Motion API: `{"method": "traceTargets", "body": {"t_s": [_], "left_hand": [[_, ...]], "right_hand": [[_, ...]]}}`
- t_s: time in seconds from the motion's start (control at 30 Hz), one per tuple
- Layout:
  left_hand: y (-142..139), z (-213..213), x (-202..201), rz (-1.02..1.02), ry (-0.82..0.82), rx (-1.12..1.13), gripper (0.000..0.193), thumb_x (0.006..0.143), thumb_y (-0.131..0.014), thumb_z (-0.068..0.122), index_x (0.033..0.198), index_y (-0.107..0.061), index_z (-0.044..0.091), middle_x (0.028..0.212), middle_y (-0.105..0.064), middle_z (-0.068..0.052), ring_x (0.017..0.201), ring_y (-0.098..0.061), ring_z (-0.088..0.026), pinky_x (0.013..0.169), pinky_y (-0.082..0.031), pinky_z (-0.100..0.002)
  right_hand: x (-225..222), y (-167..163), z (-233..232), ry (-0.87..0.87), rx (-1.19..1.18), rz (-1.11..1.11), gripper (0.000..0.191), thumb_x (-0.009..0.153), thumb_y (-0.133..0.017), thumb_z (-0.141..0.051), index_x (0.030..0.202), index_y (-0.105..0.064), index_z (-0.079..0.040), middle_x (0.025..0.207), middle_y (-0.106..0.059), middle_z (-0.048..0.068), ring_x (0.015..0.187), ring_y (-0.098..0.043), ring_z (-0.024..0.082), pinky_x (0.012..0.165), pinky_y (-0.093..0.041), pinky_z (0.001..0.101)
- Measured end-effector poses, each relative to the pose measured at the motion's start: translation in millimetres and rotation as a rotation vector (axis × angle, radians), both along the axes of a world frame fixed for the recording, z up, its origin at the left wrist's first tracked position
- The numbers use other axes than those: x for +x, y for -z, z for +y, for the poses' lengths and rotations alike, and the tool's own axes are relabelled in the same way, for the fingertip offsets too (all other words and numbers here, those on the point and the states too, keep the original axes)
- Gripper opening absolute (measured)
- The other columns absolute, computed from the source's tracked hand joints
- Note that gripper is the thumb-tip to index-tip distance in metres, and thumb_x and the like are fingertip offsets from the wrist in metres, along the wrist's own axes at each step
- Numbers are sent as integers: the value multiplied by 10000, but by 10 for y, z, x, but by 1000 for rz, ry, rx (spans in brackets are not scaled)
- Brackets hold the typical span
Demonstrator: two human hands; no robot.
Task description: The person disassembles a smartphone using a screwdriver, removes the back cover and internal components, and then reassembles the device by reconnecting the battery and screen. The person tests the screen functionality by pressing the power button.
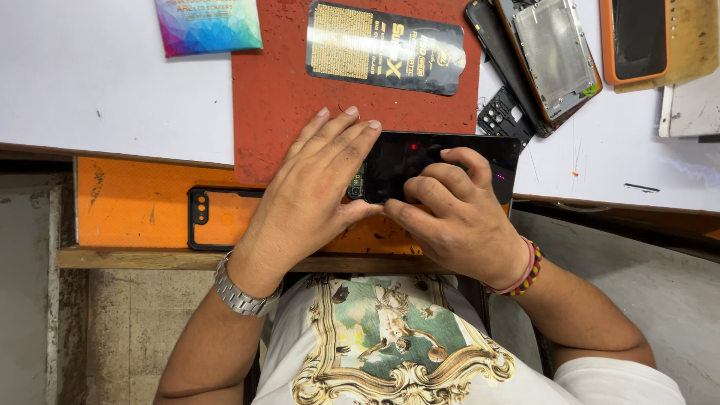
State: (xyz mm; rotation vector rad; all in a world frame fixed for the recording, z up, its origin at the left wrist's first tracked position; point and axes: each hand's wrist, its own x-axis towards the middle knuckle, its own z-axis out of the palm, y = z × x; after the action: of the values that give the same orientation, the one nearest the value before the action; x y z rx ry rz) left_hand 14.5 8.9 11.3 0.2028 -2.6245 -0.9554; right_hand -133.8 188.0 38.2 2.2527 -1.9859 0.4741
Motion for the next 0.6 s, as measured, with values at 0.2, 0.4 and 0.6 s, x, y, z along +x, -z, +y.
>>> {"method": "traceTargets", "body": {"t_s": [0.2,0.4,0.6], "left_hand": [[2,-19,1,-7,0,2,895,715,-887,362,1434,-496,1,1461,-566,-164,1433,-455,-327,1251,-282,-506],[1,-10,0,-10,-6,1,922,691,-889,385,1432,-495,5,1451,-572,-164,1422,-458,-332,1238,-286,-511],[5,0,2,-4,-8,6,932,683,-891,399,1433,-498,10,1452,-576,-160,1423,-462,-332,1240,-289,-518]], "right_hand": [[67,-13,34,-36,-86,-22,217,864,-749,-167,1078,-756,-132,968,-614,20,967,-582,217,1006,-432,464],[314,102,89,-311,-94,-253,187,907,-768,-138,1070,-749,-50,869,-601,26,820,-580,197,780,-520,369],[260,208,190,-239,-107,-390,182,867,-804,-98,1024,-735,-39,802,-601,36,703,-578,191,623,-483,346]]}}
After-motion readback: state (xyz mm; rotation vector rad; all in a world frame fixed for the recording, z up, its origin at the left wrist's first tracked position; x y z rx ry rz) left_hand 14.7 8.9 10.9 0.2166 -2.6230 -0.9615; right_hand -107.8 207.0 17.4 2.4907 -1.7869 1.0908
